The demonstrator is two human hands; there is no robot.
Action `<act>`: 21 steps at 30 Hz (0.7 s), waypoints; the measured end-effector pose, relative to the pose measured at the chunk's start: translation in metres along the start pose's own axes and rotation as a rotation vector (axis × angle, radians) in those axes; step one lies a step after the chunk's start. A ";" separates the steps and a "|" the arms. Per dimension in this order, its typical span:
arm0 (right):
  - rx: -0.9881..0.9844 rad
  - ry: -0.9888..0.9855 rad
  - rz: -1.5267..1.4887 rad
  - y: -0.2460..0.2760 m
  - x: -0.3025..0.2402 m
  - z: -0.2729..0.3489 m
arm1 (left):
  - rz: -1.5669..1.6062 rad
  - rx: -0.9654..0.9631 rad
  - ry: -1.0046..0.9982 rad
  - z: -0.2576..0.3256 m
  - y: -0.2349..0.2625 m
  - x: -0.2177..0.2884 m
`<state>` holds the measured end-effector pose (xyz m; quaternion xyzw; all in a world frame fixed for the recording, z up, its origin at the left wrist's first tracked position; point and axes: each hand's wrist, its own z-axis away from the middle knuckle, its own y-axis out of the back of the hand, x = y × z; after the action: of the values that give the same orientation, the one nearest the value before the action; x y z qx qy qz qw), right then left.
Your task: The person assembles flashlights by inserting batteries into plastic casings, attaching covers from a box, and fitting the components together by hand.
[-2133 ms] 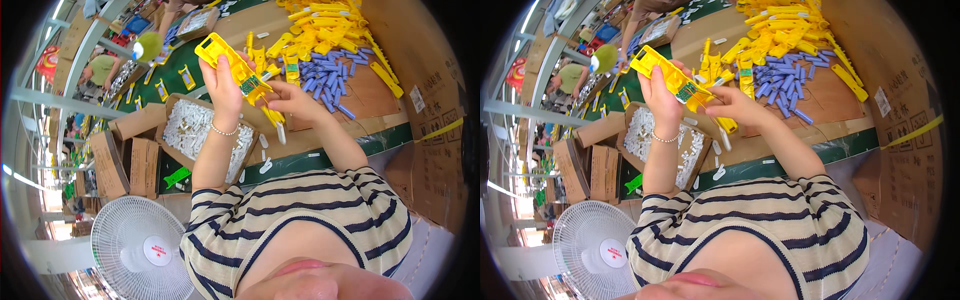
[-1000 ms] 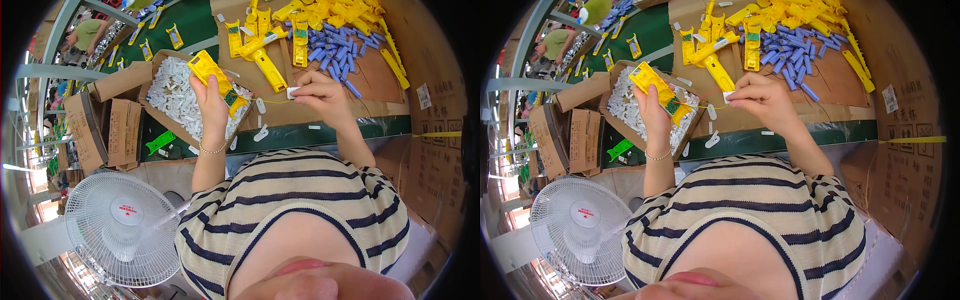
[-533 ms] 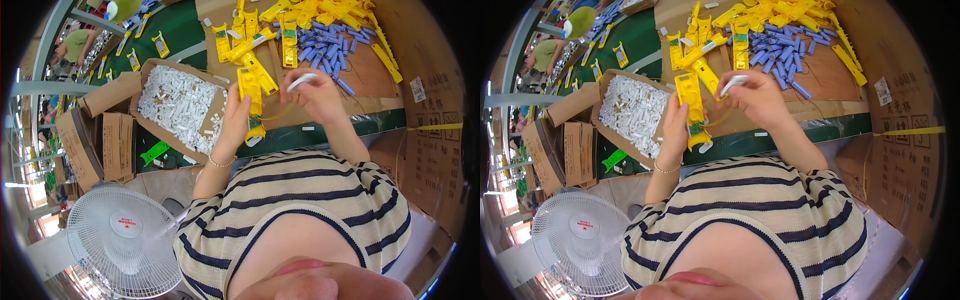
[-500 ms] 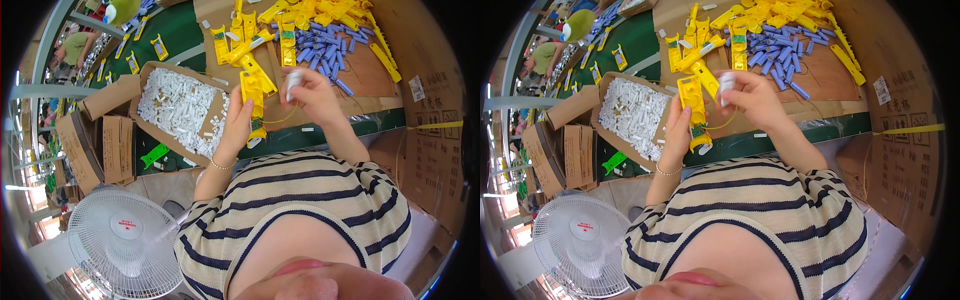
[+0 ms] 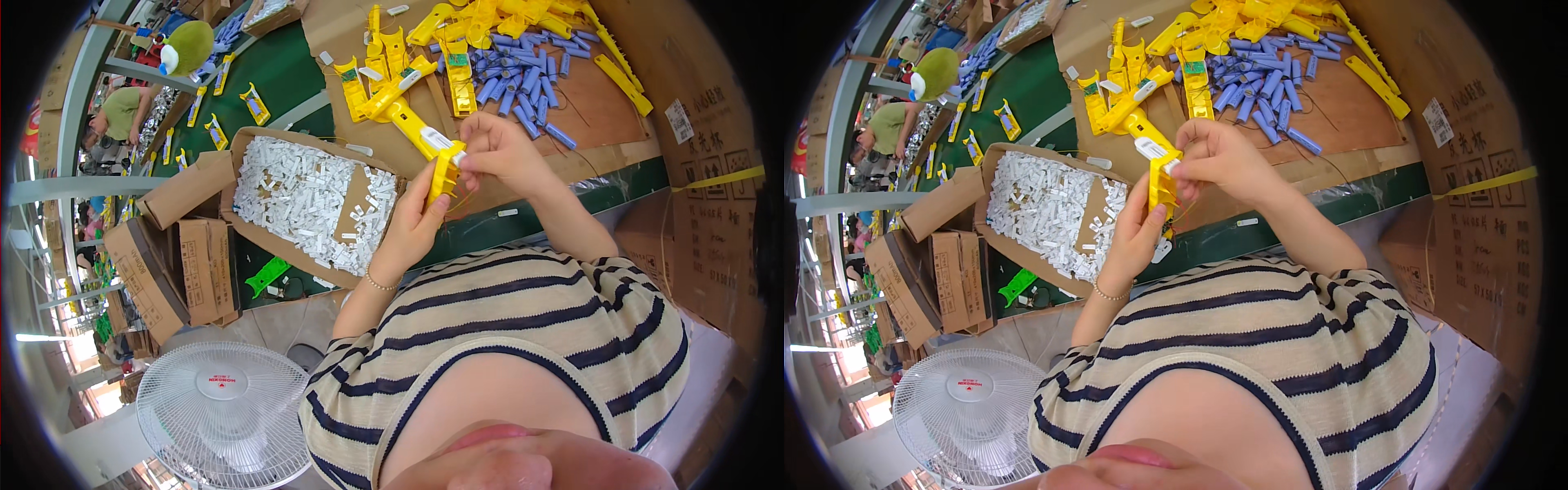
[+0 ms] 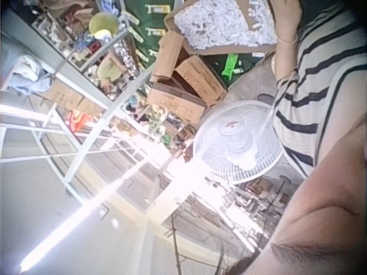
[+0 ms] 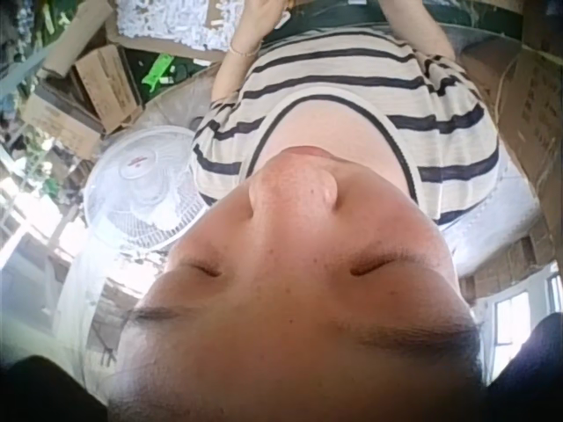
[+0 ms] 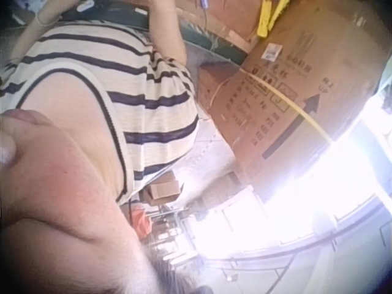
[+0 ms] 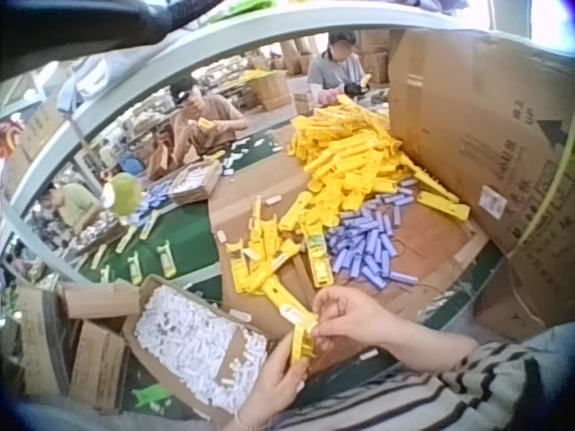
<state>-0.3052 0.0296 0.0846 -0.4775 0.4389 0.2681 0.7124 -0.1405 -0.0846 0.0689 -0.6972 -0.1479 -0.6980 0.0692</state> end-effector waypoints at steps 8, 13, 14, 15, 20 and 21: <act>0.065 0.330 0.334 -0.005 0.019 -0.005 | -0.011 0.078 -0.124 -0.007 -0.007 -0.012; 0.022 0.247 0.329 0.000 0.016 -0.004 | -0.139 0.162 -0.129 -0.010 0.003 -0.012; 0.002 0.220 0.281 0.002 0.015 -0.004 | -0.105 0.332 -0.228 -0.012 0.002 -0.009; 0.004 0.219 0.279 0.003 0.015 -0.004 | -0.071 0.503 -0.325 -0.014 0.001 -0.005; -0.221 0.085 0.186 0.003 0.008 -0.004 | -0.545 0.405 -0.533 -0.015 0.019 0.011; -0.223 0.085 0.186 0.004 0.008 -0.005 | -0.608 0.435 -0.595 -0.013 0.018 0.012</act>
<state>-0.3064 0.0266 0.0755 -0.5219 0.4785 0.3598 0.6076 -0.1475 -0.1047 0.0829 -0.7611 -0.5012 -0.4097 -0.0390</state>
